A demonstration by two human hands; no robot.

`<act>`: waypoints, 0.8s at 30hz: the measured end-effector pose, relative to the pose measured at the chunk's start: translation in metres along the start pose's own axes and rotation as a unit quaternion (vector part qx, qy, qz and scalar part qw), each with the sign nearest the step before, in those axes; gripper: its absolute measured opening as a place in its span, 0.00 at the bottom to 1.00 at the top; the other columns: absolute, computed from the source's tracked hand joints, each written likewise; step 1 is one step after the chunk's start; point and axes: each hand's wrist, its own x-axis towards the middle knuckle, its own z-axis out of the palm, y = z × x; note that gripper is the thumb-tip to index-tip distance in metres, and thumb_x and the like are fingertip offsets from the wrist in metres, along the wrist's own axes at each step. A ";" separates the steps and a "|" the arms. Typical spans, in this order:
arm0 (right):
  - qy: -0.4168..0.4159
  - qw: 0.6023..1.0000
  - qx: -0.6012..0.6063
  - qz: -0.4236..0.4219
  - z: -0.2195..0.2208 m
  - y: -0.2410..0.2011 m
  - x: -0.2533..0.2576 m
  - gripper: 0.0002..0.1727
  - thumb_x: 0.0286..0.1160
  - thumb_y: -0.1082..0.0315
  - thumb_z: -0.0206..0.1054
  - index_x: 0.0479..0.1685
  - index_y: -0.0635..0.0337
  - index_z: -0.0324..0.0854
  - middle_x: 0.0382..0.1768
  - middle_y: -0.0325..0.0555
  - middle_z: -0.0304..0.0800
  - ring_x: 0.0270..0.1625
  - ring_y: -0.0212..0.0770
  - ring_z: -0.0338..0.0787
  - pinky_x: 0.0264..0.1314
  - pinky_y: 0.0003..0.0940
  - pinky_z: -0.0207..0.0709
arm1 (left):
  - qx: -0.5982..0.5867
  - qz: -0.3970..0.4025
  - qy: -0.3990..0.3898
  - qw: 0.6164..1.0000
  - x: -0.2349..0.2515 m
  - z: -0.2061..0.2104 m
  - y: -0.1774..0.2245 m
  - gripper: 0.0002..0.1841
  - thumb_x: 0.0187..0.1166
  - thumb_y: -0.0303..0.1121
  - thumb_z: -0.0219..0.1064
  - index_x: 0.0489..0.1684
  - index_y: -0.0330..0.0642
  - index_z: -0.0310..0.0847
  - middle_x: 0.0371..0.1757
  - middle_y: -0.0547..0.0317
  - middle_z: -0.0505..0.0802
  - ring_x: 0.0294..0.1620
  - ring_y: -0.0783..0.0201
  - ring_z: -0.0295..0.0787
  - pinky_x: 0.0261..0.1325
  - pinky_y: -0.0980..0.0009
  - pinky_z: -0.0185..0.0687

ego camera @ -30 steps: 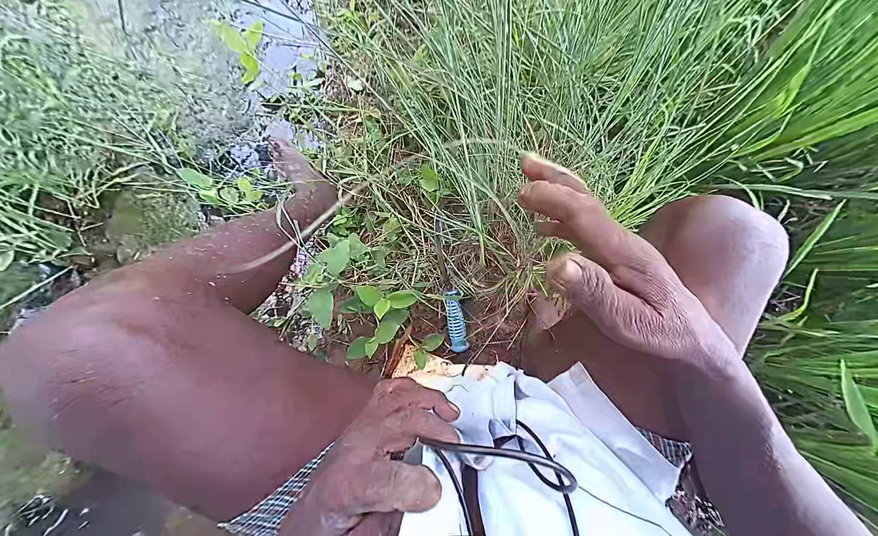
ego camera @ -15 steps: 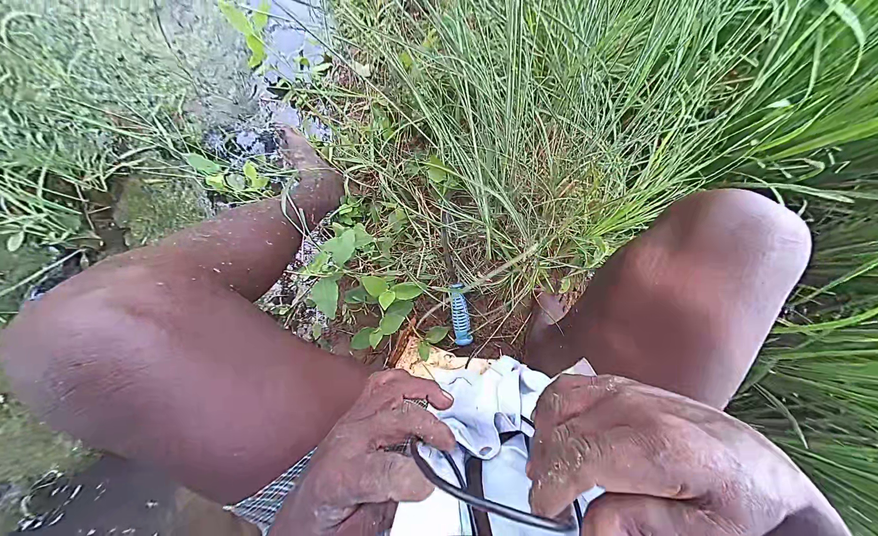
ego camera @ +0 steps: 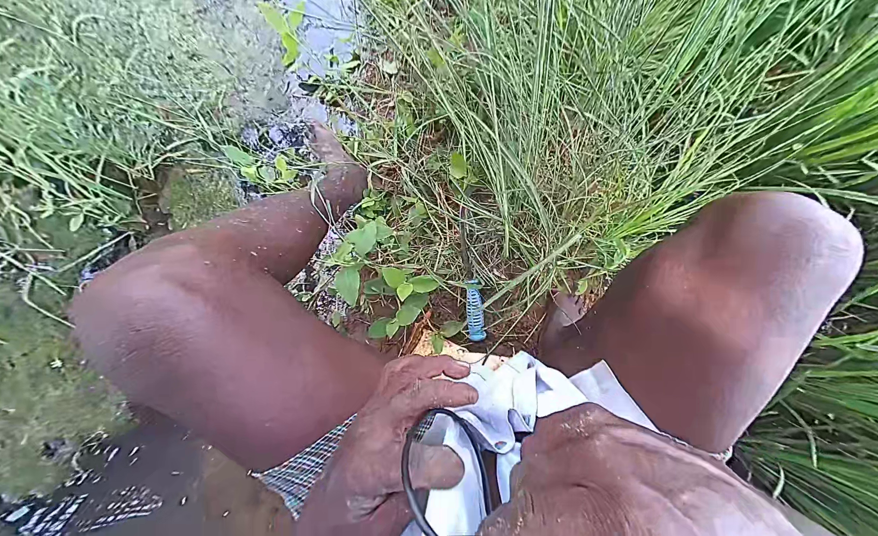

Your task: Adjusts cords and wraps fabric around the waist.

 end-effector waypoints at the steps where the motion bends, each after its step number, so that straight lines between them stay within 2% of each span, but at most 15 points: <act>1: -0.004 1.000 -0.004 -0.001 0.002 0.000 0.002 0.14 0.89 0.62 0.59 0.50 0.60 0.88 0.29 0.48 0.89 0.34 0.45 0.88 0.40 0.37 0.78 | 0.003 -0.002 0.004 1.000 -0.001 0.000 0.000 0.10 0.92 0.45 0.53 0.60 0.66 0.79 0.74 0.68 0.85 0.85 0.57 0.70 0.87 0.51 0.59; 6: -0.006 1.000 -0.010 -0.004 0.008 0.003 0.006 0.13 0.88 0.62 0.59 0.49 0.60 0.88 0.28 0.48 0.88 0.33 0.45 0.88 0.38 0.36 0.78 | 0.004 -0.015 0.016 1.000 0.000 0.003 0.001 0.08 0.91 0.45 0.55 0.56 0.65 0.80 0.72 0.68 0.86 0.84 0.56 0.71 0.86 0.50 0.60; 9: 0.002 1.000 -0.010 -0.010 0.011 0.004 0.007 0.13 0.89 0.61 0.60 0.49 0.60 0.88 0.29 0.48 0.87 0.33 0.44 0.87 0.36 0.35 0.77 | -0.009 -0.013 0.017 1.000 -0.001 0.006 0.000 0.09 0.90 0.45 0.57 0.59 0.65 0.80 0.72 0.67 0.86 0.84 0.56 0.70 0.87 0.51 0.59; 14: -0.007 1.000 -0.004 -0.021 0.009 0.007 0.007 0.13 0.88 0.67 0.57 0.50 0.59 0.88 0.34 0.50 0.88 0.36 0.45 0.87 0.37 0.36 0.77 | 0.008 -0.011 0.000 1.000 0.003 0.006 0.000 0.08 0.91 0.45 0.55 0.51 0.62 0.81 0.70 0.66 0.86 0.84 0.56 0.70 0.86 0.51 0.59; 20: 0.012 1.000 -0.014 -0.014 0.010 0.007 0.010 0.11 0.89 0.67 0.58 0.45 0.58 0.86 0.29 0.48 0.84 0.30 0.44 0.84 0.31 0.35 0.73 | 0.027 -0.018 -0.011 0.999 0.008 0.004 0.002 0.09 0.91 0.45 0.55 0.49 0.61 0.81 0.68 0.67 0.87 0.84 0.58 0.70 0.87 0.52 0.57; 24: 0.036 0.999 -0.026 -0.001 0.013 0.007 0.012 0.09 0.88 0.64 0.61 0.45 0.58 0.84 0.33 0.48 0.87 0.33 0.42 0.88 0.33 0.33 0.78 | 0.042 -0.028 -0.012 0.999 0.011 0.003 0.005 0.10 0.91 0.48 0.55 0.49 0.61 0.82 0.67 0.68 0.88 0.83 0.61 0.70 0.86 0.54 0.56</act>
